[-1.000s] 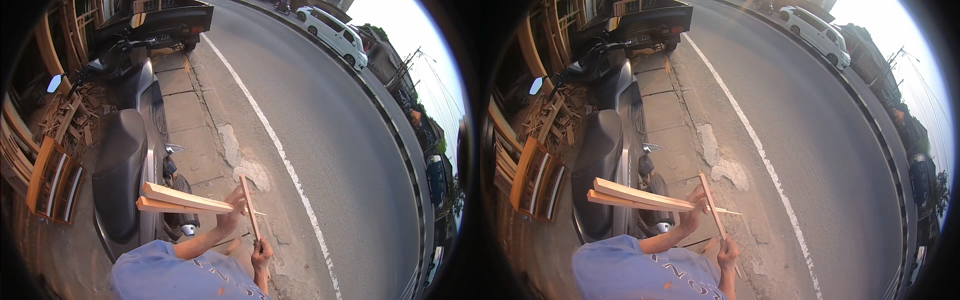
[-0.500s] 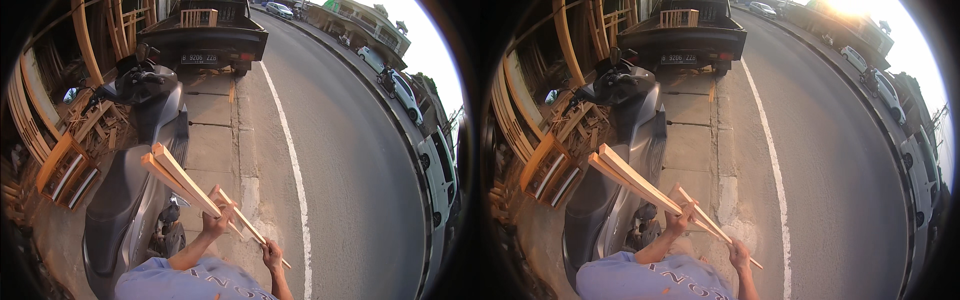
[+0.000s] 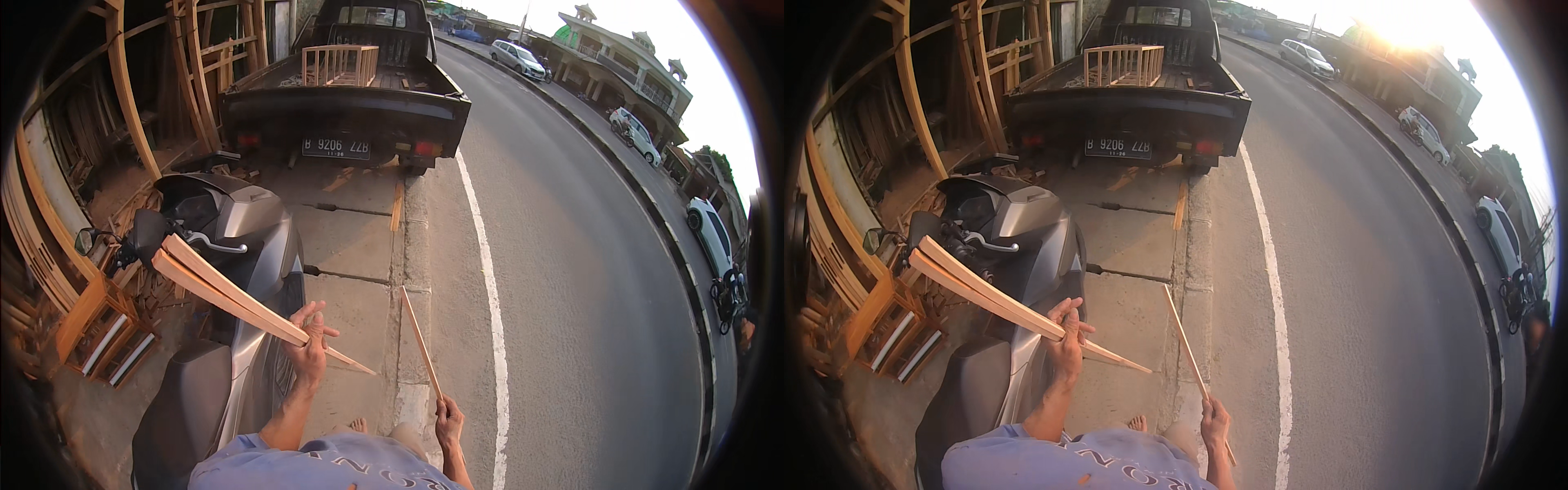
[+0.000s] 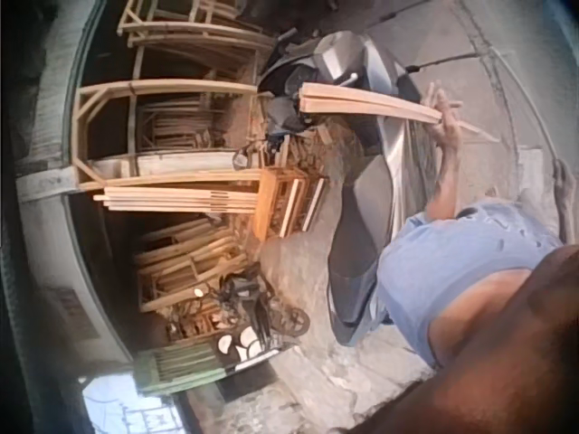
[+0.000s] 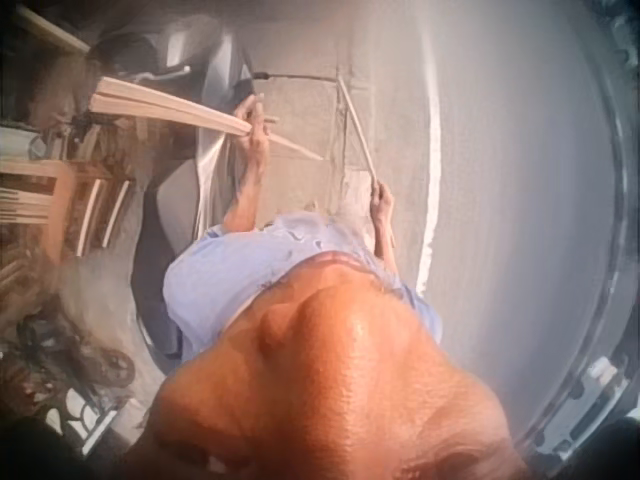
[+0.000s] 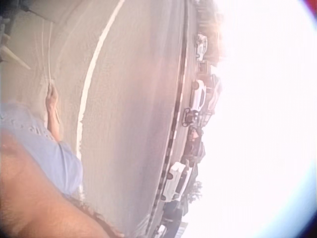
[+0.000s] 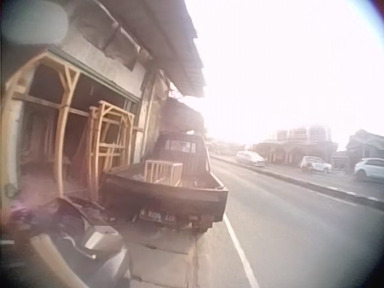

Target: The person assembles a wooden chair frame by hand, fitting thin wooden slats into the structure. They repeatedly walk between the truck bed and the workshop to retrieve additional slats and place them into the frame.

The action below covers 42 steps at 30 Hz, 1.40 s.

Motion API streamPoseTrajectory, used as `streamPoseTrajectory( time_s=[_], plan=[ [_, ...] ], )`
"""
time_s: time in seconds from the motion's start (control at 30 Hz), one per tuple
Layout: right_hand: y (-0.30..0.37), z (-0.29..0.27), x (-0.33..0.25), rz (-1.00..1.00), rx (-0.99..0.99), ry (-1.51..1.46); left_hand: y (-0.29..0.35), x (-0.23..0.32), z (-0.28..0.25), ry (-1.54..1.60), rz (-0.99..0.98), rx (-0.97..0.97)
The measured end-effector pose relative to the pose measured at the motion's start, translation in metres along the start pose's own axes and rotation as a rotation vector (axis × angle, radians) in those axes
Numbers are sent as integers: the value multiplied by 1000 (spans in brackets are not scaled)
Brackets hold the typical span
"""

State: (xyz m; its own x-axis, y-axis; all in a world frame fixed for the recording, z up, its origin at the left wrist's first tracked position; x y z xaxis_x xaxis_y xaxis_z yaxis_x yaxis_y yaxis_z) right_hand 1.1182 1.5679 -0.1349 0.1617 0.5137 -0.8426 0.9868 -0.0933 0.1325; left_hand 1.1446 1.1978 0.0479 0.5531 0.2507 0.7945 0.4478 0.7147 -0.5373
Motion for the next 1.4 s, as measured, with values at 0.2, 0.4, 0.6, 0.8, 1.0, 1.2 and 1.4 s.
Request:
streamPoseTrajectory(
  time_s=[0.2,0.4,0.6,0.8,1.0,1.2,1.4],
  plan=[
    [-135,16,14,354,53,149,-114,-124,63,-24,64,-82],
    [-320,82,-59,284,-49,95,-229,-238,105,-137,15,121],
    [-570,149,-268,-31,-102,140,-335,-311,130,-231,21,255],
    [-755,233,-471,-273,-44,114,-403,-415,124,-295,31,394],
    [-884,281,-638,-450,206,149,-523,-508,112,-368,-12,495],
    [-1010,290,-777,-633,436,511,-676,-576,111,-377,52,450],
    [-1173,355,-876,-752,185,840,-762,-642,98,-460,178,532]
  ],
)
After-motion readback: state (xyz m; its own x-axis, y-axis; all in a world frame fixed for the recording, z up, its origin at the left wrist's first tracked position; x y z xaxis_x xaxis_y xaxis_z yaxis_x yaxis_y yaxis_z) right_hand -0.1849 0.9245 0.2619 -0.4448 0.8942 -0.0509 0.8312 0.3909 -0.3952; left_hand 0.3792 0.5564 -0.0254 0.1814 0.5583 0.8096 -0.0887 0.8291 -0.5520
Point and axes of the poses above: each hand's wrist, its own y-axis away from the middle knuckle, its own z-axis out of the palm, x = y × z, the point moved 6 cm from there along -y, towards the middle knuckle, and after that the axes turned 10 degrees about z, right-handed, at the moved point
